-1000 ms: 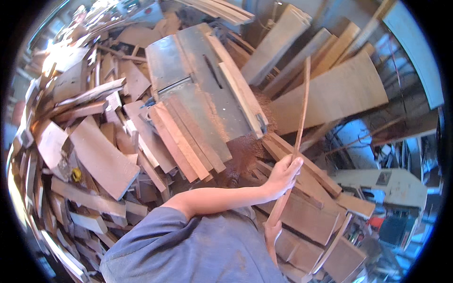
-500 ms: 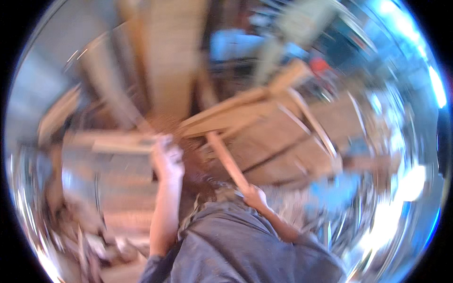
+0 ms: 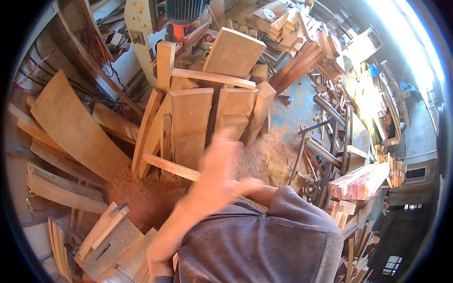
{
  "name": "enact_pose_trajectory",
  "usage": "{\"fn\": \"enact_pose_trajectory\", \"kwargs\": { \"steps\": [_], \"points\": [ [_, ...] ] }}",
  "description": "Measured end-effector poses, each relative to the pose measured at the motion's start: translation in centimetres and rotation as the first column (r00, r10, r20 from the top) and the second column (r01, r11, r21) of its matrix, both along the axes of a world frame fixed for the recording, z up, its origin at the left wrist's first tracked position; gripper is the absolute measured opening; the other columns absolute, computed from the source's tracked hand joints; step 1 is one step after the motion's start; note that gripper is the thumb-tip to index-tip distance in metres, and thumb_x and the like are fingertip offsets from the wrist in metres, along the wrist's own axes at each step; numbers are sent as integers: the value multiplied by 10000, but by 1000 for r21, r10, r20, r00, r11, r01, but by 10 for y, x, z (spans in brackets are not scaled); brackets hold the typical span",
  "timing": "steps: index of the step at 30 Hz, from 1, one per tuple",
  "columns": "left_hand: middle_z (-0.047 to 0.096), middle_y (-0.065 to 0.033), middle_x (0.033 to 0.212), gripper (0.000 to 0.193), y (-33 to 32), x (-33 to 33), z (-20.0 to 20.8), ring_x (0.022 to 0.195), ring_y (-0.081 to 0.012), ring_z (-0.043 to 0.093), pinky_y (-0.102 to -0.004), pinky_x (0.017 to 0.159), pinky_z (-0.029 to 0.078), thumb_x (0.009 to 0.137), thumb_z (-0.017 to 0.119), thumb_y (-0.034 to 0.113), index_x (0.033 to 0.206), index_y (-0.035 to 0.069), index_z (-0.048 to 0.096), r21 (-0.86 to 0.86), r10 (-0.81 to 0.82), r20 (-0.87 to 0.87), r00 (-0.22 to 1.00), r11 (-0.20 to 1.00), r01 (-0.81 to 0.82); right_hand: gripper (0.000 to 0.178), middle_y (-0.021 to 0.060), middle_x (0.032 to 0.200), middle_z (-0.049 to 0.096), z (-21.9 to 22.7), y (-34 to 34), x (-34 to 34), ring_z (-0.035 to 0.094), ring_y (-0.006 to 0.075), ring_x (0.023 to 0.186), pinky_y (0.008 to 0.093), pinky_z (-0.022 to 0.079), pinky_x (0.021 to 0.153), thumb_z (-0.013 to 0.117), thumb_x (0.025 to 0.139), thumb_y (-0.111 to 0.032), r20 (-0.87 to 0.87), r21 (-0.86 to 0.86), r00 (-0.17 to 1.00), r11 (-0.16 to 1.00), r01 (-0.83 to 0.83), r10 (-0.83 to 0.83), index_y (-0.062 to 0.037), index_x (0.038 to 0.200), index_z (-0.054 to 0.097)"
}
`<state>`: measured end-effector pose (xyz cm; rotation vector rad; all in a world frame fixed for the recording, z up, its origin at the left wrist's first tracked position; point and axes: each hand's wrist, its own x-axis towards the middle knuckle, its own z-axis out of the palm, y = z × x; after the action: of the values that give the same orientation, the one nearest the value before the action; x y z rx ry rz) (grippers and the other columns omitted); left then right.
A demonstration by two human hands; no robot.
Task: The person uses a table saw to cut multiple wooden planks into smaller pieces. They feed the planks through the saw blade one by one, guiding them with both hands, and then stack the cut pieces on the table surface.
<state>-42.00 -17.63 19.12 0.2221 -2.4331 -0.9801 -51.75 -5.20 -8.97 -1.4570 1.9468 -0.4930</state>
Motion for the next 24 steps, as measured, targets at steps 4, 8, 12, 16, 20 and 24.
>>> {"fn": "enact_pose_trajectory", "kwargs": {
  "steps": [4, 8, 12, 16, 20, 24],
  "points": [
    [447, -220, 1570, 630, -30, 145, -82, 1419, -327, 490, -434, 1173, 378, 960, 730, 137, 1479, -69, 438, 428, 712, 222, 666, 543, -723, 447, 229, 1095, 707, 15, -33, 1, 675, 426, 1058, 521, 542, 901, 711, 748, -244, -13, 138, 988, 979, -152, 156, -50, 1146, 651],
    [555, -232, 1456, 611, 15, 275, -107, 1313, -330, 578, -412, 1083, 462, 965, 714, 153, 1477, -59, 456, 382, 935, 301, 185, 60, -922, 459, 247, 1090, 692, 81, -56, 5, 661, 446, 1047, 505, 538, 882, 713, 727, -249, 23, 255, 973, 939, -229, 231, -46, 1135, 657],
    [604, -224, 1382, 547, 130, 364, -135, 1259, -315, 610, -393, 1024, 492, 979, 683, 142, 1452, -48, 483, 190, 869, 382, -315, -407, -893, 436, 262, 1030, 677, 64, -74, 7, 655, 461, 999, 517, 531, 844, 708, 719, -178, 110, -88, 908, 914, -396, 404, -9, 1111, 618],
    [612, -205, 1334, 506, 237, 363, -179, 1193, -270, 621, -366, 988, 497, 964, 684, 145, 1392, -69, 519, 298, 680, 423, -599, -729, -617, 443, 278, 1010, 665, 74, -125, 15, 650, 473, 970, 521, 522, 816, 726, 704, -171, 39, -70, 880, 880, -469, 473, 16, 1084, 597],
    [583, -186, 1376, 509, 290, 335, -228, 1188, -245, 608, -363, 1004, 487, 965, 675, 146, 1378, -96, 500, 436, 595, 450, -666, -797, -417, 415, 288, 962, 665, 83, -181, 59, 659, 476, 915, 532, 522, 789, 742, 740, -194, 115, -109, 860, 867, -486, 496, 14, 1066, 591],
    [657, -213, 1233, 538, 280, 317, -229, 1142, -264, 640, -369, 955, 510, 923, 721, 191, 1343, -77, 517, 404, 548, 446, -708, -829, -387, 450, 264, 945, 684, 93, -207, 113, 678, 431, 889, 487, 540, 787, 761, 766, -207, 71, -130, 810, 811, -571, 582, 7, 1132, 608]
  ]
}}
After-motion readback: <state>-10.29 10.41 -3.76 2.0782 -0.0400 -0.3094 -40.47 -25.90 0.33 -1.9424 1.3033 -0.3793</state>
